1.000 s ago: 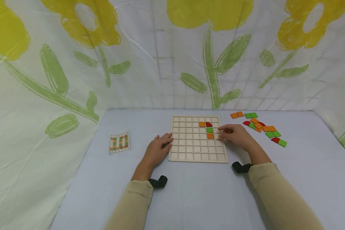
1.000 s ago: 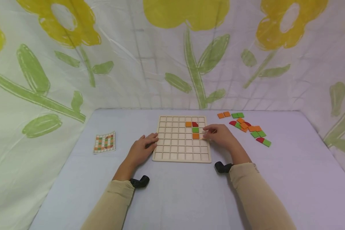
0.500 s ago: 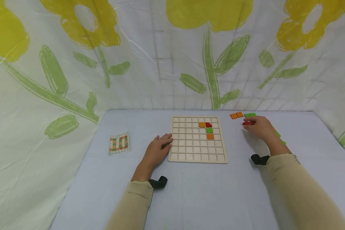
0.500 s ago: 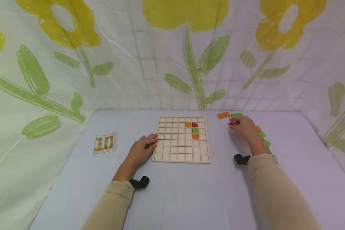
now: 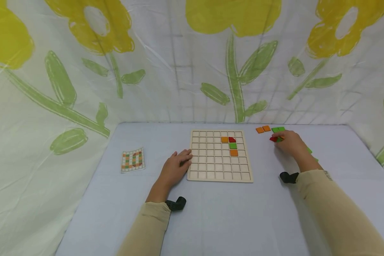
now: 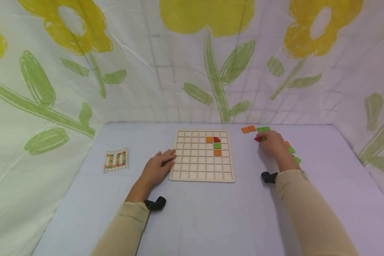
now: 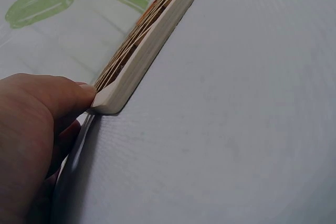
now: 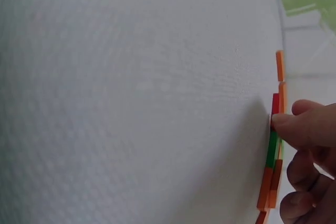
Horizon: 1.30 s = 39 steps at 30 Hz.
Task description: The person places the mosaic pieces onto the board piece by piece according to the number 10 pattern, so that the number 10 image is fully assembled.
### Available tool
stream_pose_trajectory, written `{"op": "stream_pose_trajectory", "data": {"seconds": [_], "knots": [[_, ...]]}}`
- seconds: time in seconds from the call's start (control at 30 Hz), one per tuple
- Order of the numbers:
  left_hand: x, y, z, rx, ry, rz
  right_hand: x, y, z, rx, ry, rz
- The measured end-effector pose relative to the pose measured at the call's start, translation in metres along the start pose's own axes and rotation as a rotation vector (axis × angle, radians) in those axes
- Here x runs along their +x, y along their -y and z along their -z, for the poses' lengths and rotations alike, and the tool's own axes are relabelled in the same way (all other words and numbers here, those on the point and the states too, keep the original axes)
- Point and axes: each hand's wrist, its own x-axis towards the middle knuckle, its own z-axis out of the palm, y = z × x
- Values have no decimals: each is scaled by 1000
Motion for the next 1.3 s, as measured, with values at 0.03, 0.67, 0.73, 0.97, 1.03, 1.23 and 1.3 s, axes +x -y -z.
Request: {"op": "stream_pose_trajectory", "data": {"seconds": [0.03,0.67,0.73,0.97,1.03,1.23,1.3], "knots": [[0,0,0,2,2,1,0,0,0,9,-2,0],[-2,1,0,7,8,9,-8,-6,-2,19,-108,0],[-2,1,0,5,9,15,-9,-8,-2,20,-108,-25],[-2,-1,1,5,17,26,-8,-16,1,24,-40,-53],[-2,-1,1,2,13,19,-8,-17,3,30,-18,-59],[-1,-1,2,-6,11,1,-8,-18,7,59,39,-101],[-1,0,2,2,8,4,-7,-20,8,61,43,-92]]}}
